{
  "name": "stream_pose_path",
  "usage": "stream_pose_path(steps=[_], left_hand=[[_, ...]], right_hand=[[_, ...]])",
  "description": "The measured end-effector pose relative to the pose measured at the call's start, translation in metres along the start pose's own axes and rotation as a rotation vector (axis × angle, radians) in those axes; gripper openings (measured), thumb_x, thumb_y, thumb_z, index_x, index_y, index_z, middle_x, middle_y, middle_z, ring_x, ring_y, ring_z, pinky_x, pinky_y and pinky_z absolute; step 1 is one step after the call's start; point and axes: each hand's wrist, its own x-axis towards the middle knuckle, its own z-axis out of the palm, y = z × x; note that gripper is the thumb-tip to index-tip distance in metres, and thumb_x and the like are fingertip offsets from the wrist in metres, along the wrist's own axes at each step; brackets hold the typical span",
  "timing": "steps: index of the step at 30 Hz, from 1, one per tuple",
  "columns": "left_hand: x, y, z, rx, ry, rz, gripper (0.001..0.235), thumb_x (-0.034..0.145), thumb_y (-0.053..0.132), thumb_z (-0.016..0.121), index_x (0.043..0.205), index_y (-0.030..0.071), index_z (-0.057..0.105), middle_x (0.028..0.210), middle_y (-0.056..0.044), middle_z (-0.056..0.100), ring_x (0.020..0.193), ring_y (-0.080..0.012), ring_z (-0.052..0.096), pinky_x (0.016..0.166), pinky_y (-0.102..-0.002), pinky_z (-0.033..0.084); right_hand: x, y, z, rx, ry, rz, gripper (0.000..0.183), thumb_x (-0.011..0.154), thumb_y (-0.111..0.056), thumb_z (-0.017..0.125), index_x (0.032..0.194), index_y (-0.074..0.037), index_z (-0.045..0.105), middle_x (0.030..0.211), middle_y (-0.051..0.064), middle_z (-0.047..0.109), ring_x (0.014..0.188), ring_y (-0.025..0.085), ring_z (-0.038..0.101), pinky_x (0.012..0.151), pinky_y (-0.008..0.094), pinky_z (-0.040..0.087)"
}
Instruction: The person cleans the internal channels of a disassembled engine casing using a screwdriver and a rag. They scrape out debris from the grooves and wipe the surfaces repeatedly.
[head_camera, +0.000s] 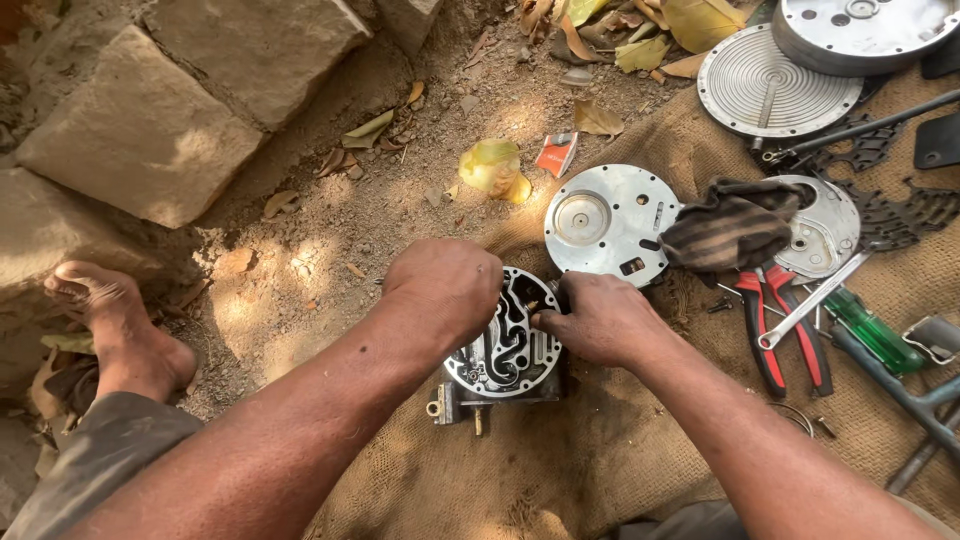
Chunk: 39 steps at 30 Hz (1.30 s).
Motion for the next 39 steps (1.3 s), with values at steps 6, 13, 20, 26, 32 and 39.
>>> stream_pose_path(steps=[6, 13, 20, 26, 32, 39], left_hand=[[0.021, 0.012, 0.014, -0.008, 0.001, 0.019, 0.021, 0.101, 0.018, 0.060, 0.100, 0.011, 0.079, 0.093, -0.010, 0.076, 0.081, -0.0242, 0.075, 0.064, -0.041, 0.063], [0.050, 0.052, 0.006, 0.149, -0.098, 0.084, 0.021, 0.090, 0.030, 0.078, 0.108, 0.019, 0.080, 0.111, -0.007, 0.075, 0.103, -0.0247, 0.075, 0.076, -0.035, 0.063], [0.043, 0.048, 0.028, 0.005, 0.051, 0.173, 0.019, 0.096, 0.022, 0.066, 0.105, 0.017, 0.081, 0.111, -0.008, 0.076, 0.103, -0.0283, 0.073, 0.081, -0.042, 0.059], [0.017, 0.038, -0.001, -0.111, -0.065, -0.005, 0.020, 0.089, 0.020, 0.073, 0.106, 0.016, 0.079, 0.111, -0.007, 0.075, 0.102, -0.0282, 0.073, 0.079, -0.043, 0.061], [0.032, 0.051, 0.011, 0.071, 0.014, 0.128, 0.018, 0.096, 0.030, 0.069, 0.100, 0.016, 0.081, 0.102, -0.006, 0.077, 0.094, -0.0251, 0.075, 0.077, -0.040, 0.062], [0.017, 0.010, 0.014, -0.082, -0.135, 0.003, 0.015, 0.096, 0.018, 0.066, 0.100, 0.013, 0.080, 0.101, -0.008, 0.077, 0.094, -0.0238, 0.076, 0.076, -0.039, 0.065]], right_hand=[[0.005, 0.008, 0.006, -0.010, 0.030, -0.050, 0.055, 0.084, -0.054, 0.072, 0.112, -0.006, 0.070, 0.110, 0.021, 0.072, 0.109, 0.036, 0.069, 0.099, 0.048, 0.052], [0.007, 0.011, 0.010, -0.019, 0.090, -0.107, 0.052, 0.086, -0.051, 0.071, 0.110, -0.006, 0.069, 0.114, 0.022, 0.071, 0.113, 0.038, 0.065, 0.099, 0.050, 0.051], [0.003, 0.014, 0.004, 0.009, 0.030, -0.099, 0.046, 0.088, -0.047, 0.068, 0.110, -0.007, 0.071, 0.111, 0.021, 0.073, 0.108, 0.036, 0.070, 0.099, 0.048, 0.053], [0.002, 0.017, 0.002, 0.005, 0.072, -0.130, 0.048, 0.084, -0.048, 0.073, 0.111, -0.009, 0.071, 0.112, 0.020, 0.072, 0.111, 0.037, 0.067, 0.099, 0.048, 0.052], [0.004, 0.012, 0.012, 0.000, 0.056, -0.135, 0.043, 0.087, -0.044, 0.071, 0.113, -0.010, 0.072, 0.114, 0.019, 0.073, 0.111, 0.036, 0.068, 0.099, 0.048, 0.053], [0.001, 0.010, 0.004, 0.026, 0.075, -0.126, 0.049, 0.083, -0.050, 0.073, 0.113, -0.011, 0.072, 0.110, 0.019, 0.074, 0.109, 0.034, 0.070, 0.098, 0.047, 0.053]])
